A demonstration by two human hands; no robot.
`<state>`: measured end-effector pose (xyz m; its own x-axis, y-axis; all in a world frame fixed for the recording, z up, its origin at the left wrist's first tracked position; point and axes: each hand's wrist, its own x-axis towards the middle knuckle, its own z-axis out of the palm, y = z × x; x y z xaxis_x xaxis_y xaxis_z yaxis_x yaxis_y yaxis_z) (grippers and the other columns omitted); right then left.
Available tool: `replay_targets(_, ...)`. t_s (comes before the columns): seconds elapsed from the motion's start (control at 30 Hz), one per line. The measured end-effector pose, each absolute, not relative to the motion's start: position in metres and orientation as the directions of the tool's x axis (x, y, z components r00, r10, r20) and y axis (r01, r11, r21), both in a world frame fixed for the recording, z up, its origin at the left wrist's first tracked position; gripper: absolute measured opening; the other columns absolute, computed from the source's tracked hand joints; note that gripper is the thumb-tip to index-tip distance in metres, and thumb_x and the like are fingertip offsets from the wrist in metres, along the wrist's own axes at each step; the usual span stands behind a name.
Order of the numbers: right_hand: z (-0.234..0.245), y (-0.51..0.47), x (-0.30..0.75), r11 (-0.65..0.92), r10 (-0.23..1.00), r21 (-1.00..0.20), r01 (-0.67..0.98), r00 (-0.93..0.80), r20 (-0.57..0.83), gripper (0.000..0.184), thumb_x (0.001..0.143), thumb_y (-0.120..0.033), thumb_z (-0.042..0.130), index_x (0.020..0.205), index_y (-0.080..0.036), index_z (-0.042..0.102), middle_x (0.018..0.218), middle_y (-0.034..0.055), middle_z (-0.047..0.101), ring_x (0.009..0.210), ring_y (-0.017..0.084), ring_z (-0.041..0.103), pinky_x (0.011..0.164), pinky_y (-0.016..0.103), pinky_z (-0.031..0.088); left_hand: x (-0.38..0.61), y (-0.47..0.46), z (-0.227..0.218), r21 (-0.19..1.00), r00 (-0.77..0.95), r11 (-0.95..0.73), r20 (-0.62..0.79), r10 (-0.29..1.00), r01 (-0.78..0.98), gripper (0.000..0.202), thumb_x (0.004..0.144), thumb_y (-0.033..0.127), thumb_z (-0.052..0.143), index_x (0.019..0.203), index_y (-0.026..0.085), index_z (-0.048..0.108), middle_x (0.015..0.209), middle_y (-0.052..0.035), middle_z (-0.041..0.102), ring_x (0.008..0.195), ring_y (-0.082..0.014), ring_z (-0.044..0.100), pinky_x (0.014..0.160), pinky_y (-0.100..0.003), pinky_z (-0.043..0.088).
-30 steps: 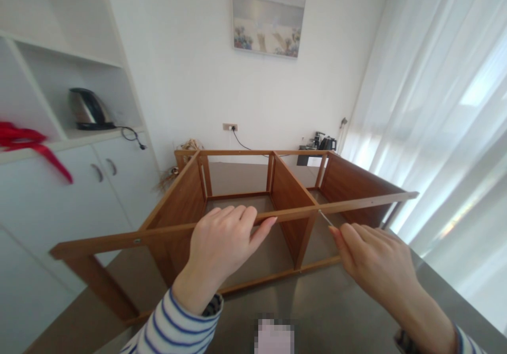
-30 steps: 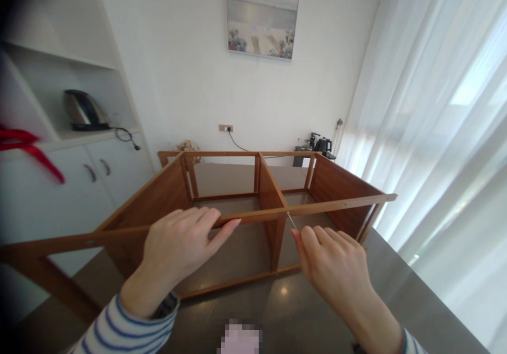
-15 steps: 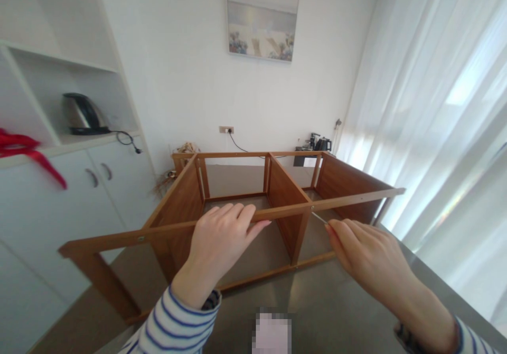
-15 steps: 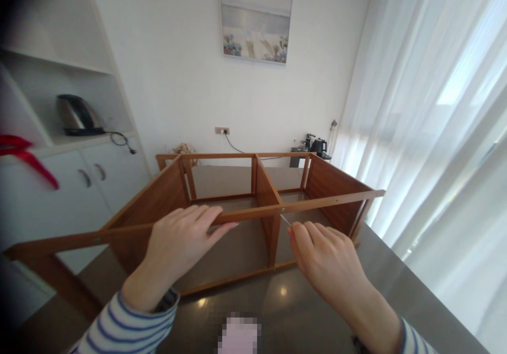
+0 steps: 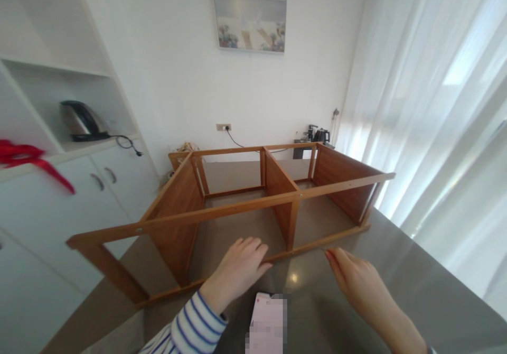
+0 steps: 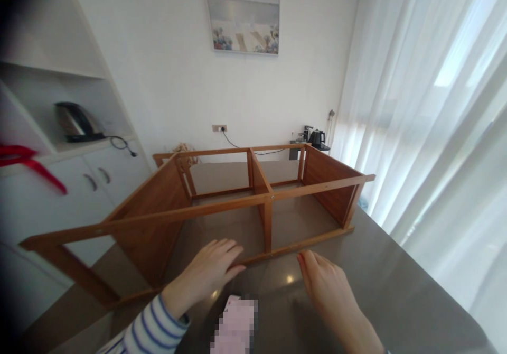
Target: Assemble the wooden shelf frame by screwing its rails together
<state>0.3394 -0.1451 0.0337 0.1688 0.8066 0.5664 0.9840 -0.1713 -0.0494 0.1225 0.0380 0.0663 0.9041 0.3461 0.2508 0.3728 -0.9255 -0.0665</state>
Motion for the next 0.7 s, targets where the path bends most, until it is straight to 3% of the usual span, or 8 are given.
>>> replay_targets(0.1, 0.02, -0.142, 0.335, -0.156, 0.84, -0.082, 0.984, 0.176, 0.514, 0.024, 0.097, -0.027, 0.034, 0.087, -0.02, 0.054, 0.065, 0.0009, 0.066, 0.054, 0.015, 0.063, 0.048, 0.025, 0.035, 0.116, 0.047, 0.035, -0.048, 0.865, -0.874, 0.174, 0.47, 0.484, 0.024, 0.084, 0.036, 0.059, 0.098, 0.018, 0.064, 0.1, -0.0084, 0.064, 0.096, -0.0255, 0.059, 0.084, -0.04, 0.044)
replay_targets(0.23, 0.007, -0.137, 0.327, -0.183, 0.861, -0.093, 0.979, 0.206, 0.466, 0.024, 0.097, -0.028, 0.034, 0.086, -0.021, 0.053, 0.06, -0.0005, 0.064, 0.052, 0.015, 0.062, 0.046, 0.025, 0.033, 0.113, 0.052, 0.014, 0.042, 0.849, -0.858, 0.13, 0.513, 0.512, 0.026, 0.092, 0.035, 0.046, 0.089, 0.019, 0.066, 0.094, -0.0067, 0.063, 0.089, -0.0202, 0.06, 0.079, -0.033, 0.045)
replay_targets(0.5, -0.001, -0.136, 0.319, -0.209, 0.853, -0.087, 0.974, 0.225, 0.471, 0.026, 0.096, -0.029, 0.034, 0.079, -0.021, 0.051, 0.061, -0.0003, 0.063, 0.052, 0.013, 0.06, 0.046, 0.024, 0.028, 0.116, 0.051, 0.002, 0.012, 0.832, -0.854, 0.218, 0.51, 0.521, 0.029, 0.095, 0.032, 0.038, 0.091, 0.019, 0.063, 0.092, -0.0064, 0.065, 0.086, -0.0203, 0.061, 0.076, -0.033, 0.045)
replay_targets(0.7, 0.001, -0.136, 0.317, -0.214, 0.838, -0.065, 0.975, 0.218, 0.5, 0.025, 0.096, -0.027, 0.034, 0.079, -0.02, 0.051, 0.063, -0.0006, 0.062, 0.053, 0.012, 0.059, 0.047, 0.024, 0.028, 0.114, 0.05, 0.004, -0.037, 0.816, -0.86, 0.339, 0.469, 0.51, 0.027, 0.096, 0.033, 0.037, 0.091, 0.018, 0.06, 0.081, -0.0049, 0.067, 0.072, -0.0177, 0.064, 0.064, -0.027, 0.045)
